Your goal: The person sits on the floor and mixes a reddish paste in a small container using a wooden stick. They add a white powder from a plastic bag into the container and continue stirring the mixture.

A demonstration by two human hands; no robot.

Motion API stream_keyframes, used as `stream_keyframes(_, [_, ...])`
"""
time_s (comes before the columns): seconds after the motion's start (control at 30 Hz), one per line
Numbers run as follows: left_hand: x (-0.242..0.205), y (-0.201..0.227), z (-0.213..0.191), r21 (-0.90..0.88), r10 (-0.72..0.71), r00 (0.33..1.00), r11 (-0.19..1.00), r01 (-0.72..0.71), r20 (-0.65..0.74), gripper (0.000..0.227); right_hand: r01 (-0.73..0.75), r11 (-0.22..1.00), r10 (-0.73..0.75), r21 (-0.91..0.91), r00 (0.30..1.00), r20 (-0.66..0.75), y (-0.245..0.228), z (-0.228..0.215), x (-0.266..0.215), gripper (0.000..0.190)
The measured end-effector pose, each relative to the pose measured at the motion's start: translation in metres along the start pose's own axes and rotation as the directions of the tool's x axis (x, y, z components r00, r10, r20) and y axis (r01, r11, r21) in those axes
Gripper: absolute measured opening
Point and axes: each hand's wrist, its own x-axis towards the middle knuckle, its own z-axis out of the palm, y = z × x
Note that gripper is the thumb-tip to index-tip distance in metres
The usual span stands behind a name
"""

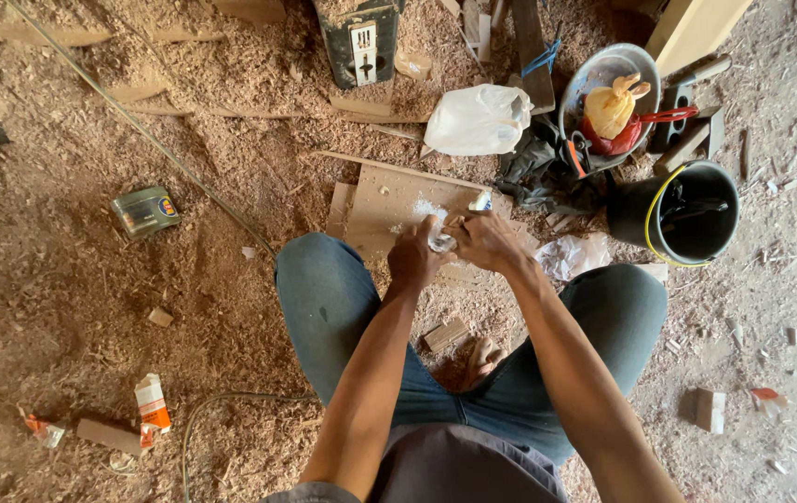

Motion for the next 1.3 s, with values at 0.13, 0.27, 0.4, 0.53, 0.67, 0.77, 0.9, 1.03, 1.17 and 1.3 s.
stream_keyframes(0.13, [0.000, -0.008, 0.000, -0.077, 0.022, 0.998, 0.997, -0.018, 0.051, 0.094, 0.075, 0.996, -0.073, 0.042, 0.997, -0.038, -0.003, -0.002, -0.002, 0.028])
stream_keyframes(0.27, [0.002, -0.016, 0.007, -0.134, 0.094, 0.996, 0.987, -0.095, -0.011, 0.093, 0.019, 0.998, -0.019, 0.053, 1.000, -0.010, -0.012, -0.010, -0.004, 0.027])
stream_keyframes(0.4, [0.006, -0.020, 0.009, -0.164, 0.088, 0.995, 0.983, -0.079, 0.049, 0.090, -0.036, 0.996, 0.036, 0.078, 0.999, -0.003, -0.027, -0.015, -0.009, 0.028])
stream_keyframes(0.53, [0.006, -0.014, 0.004, -0.127, 0.031, 0.997, 0.992, -0.022, 0.072, 0.089, -0.067, 0.997, 0.066, 0.033, 0.998, 0.018, -0.023, -0.020, -0.015, 0.029])
stream_keyframes(0.67, [0.008, -0.004, -0.009, -0.130, -0.047, 0.991, 0.989, 0.064, 0.129, 0.089, 0.141, 0.990, -0.139, 0.000, 0.977, -0.163, -0.010, -0.005, -0.009, 0.028])
stream_keyframes(0.77, [0.009, 0.000, -0.018, -0.090, -0.068, 0.989, 0.993, 0.080, 0.130, 0.090, 0.120, 0.989, -0.112, 0.092, 0.990, -0.084, 0.007, 0.005, -0.011, 0.024])
stream_keyframes(0.9, [0.005, 0.003, -0.019, -0.123, -0.013, 0.999, 0.992, 0.017, 0.036, 0.089, 0.183, 0.979, -0.168, 0.091, 0.975, -0.145, 0.023, 0.012, -0.009, 0.022])
stream_keyframes(1.03, [0.003, 0.001, -0.011, -0.060, 0.008, 0.999, 0.998, -0.005, 0.048, 0.086, 0.213, 0.975, -0.199, 0.058, 0.961, -0.194, 0.019, 0.015, -0.013, 0.022])
stream_keyframes(1.17, [0.004, 0.000, -0.005, -0.099, 0.044, 0.998, 0.994, -0.039, 0.047, 0.083, 0.312, 0.933, -0.272, 0.179, 0.938, -0.217, 0.009, 0.003, -0.021, 0.027])
stream_keyframes(1.3, [0.006, -0.001, -0.008, -0.018, 0.139, 0.985, 0.990, -0.137, 0.102, 0.086, -0.032, 0.995, 0.039, 0.090, 0.996, -0.075, -0.008, 0.001, -0.023, 0.025])
